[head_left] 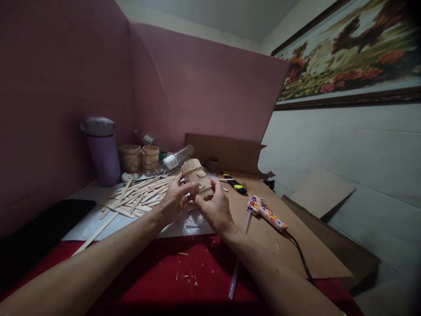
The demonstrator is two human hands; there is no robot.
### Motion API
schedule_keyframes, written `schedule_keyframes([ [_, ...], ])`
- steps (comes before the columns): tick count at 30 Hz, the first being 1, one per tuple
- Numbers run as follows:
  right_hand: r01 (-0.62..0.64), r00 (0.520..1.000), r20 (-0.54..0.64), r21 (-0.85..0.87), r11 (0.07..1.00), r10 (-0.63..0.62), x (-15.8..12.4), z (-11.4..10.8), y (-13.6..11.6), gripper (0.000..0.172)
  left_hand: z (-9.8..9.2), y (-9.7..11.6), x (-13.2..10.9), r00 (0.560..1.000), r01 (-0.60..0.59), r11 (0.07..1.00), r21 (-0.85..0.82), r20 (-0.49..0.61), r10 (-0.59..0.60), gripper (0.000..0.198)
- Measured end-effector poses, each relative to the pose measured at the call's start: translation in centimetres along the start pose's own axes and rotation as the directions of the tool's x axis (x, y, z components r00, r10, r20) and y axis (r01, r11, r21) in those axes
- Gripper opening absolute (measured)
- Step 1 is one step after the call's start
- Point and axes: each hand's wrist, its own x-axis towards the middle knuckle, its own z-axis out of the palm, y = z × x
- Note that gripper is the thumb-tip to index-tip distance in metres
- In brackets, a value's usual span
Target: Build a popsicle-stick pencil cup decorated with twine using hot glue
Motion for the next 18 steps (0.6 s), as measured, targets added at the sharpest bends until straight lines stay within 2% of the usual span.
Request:
schedule_keyframes([
  [18, 0.060, 0.998, 0.017, -0.022, 0.998, -0.059, -0.18, 0.03, 0.22, 0.068, 0.12, -0.01, -0.17, 1.000, 0.018, 1.000, 0.013, 0.002, -0.018, 0.060],
])
